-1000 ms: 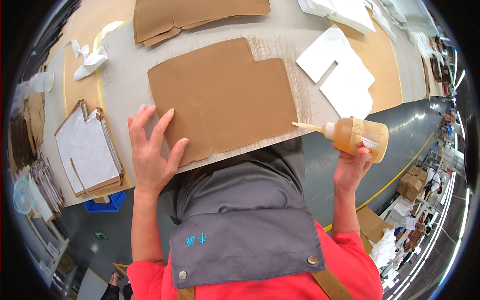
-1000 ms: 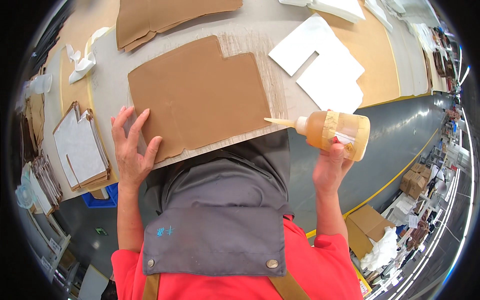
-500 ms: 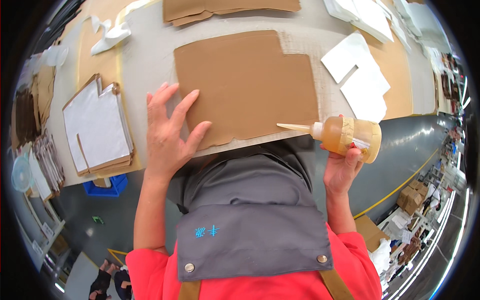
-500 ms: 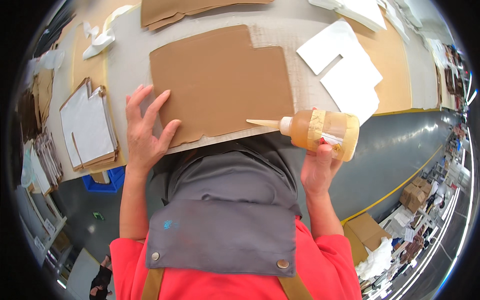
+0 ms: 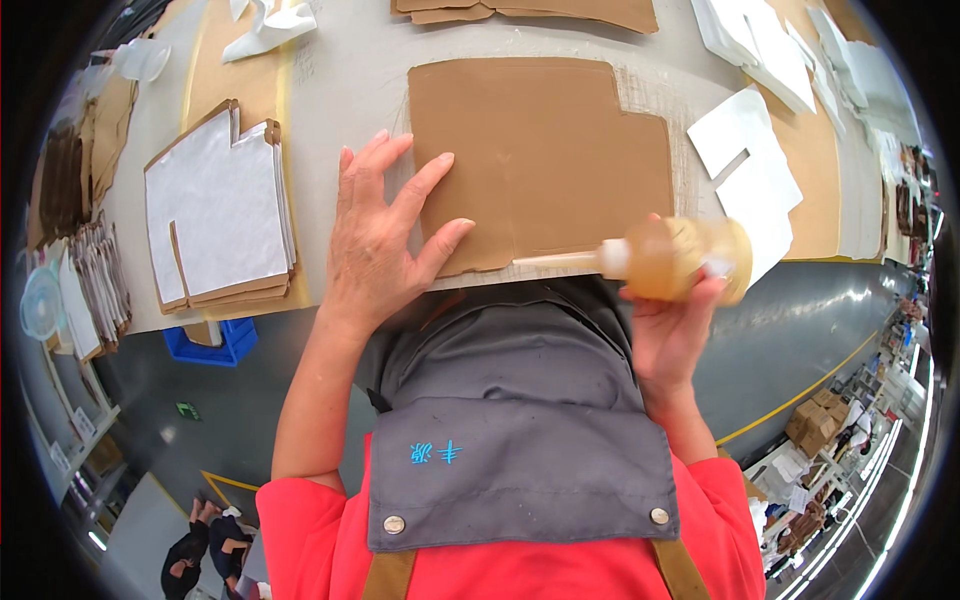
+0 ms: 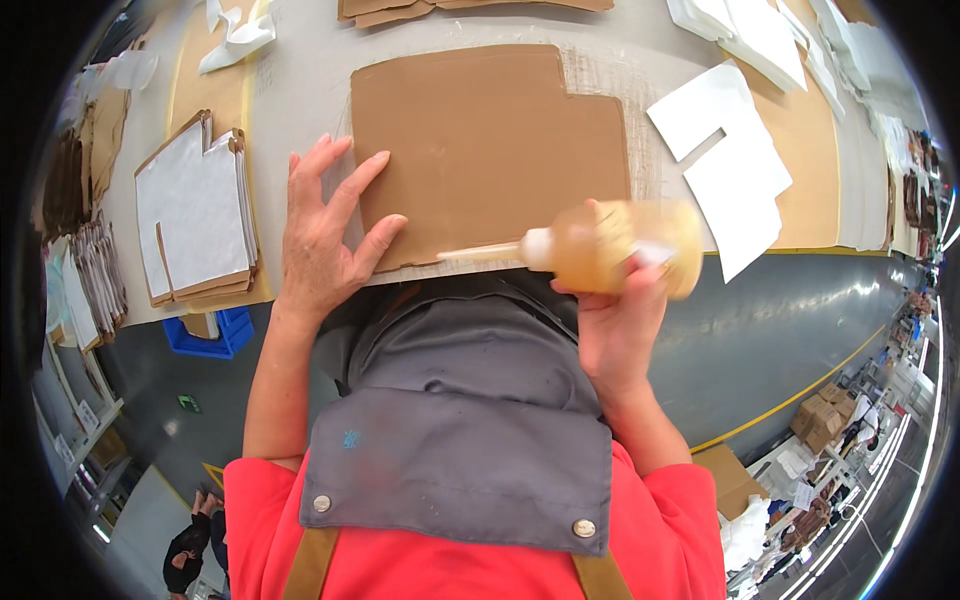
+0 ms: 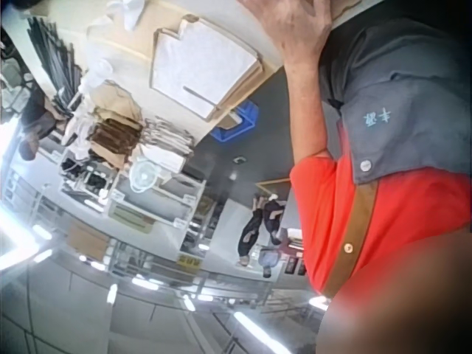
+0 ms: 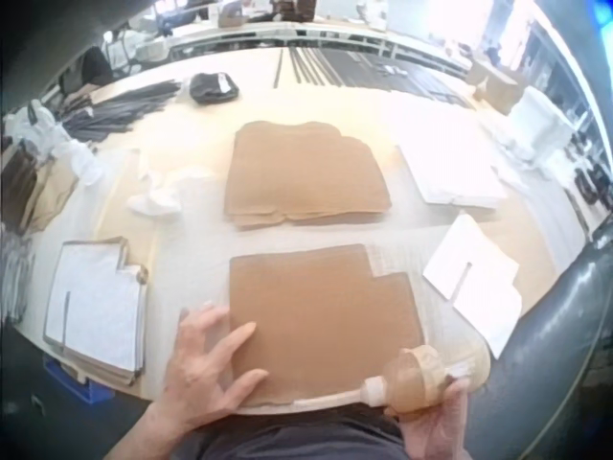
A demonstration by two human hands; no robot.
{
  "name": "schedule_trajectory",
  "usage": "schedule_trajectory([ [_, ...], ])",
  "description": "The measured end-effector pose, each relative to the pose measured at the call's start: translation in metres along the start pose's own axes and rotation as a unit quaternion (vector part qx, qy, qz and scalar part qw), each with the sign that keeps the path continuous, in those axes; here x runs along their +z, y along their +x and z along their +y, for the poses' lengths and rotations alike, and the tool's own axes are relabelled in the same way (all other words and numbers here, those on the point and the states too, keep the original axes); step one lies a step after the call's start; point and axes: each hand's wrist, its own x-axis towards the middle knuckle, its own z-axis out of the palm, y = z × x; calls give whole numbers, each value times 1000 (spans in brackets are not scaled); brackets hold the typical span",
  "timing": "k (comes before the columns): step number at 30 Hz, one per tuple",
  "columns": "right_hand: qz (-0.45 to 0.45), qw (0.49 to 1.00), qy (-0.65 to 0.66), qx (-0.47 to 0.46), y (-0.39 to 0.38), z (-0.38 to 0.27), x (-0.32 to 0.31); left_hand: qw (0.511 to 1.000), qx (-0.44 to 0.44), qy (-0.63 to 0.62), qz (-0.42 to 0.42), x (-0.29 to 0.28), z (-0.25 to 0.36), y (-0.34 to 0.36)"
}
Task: Applying glue and white lining material to brown leather workpieces on a workbench.
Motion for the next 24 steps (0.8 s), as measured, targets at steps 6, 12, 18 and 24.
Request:
schedule_trajectory([
  [6,10,999,11,-40,38,-31,25,999,-8,-27,23,-1,-5,-4],
  [12,-98,963,-196,-154,62,-13,48,997,-25,-67,25,-1,-3,-3],
  [18,-121,956,-241,-119,67,-3,60,997,-24,-70,26,-4,-4,-1],
  [24,-118,943,-271,-153,71,-3,55,995,-33,-89,11,-3,-5,-1],
])
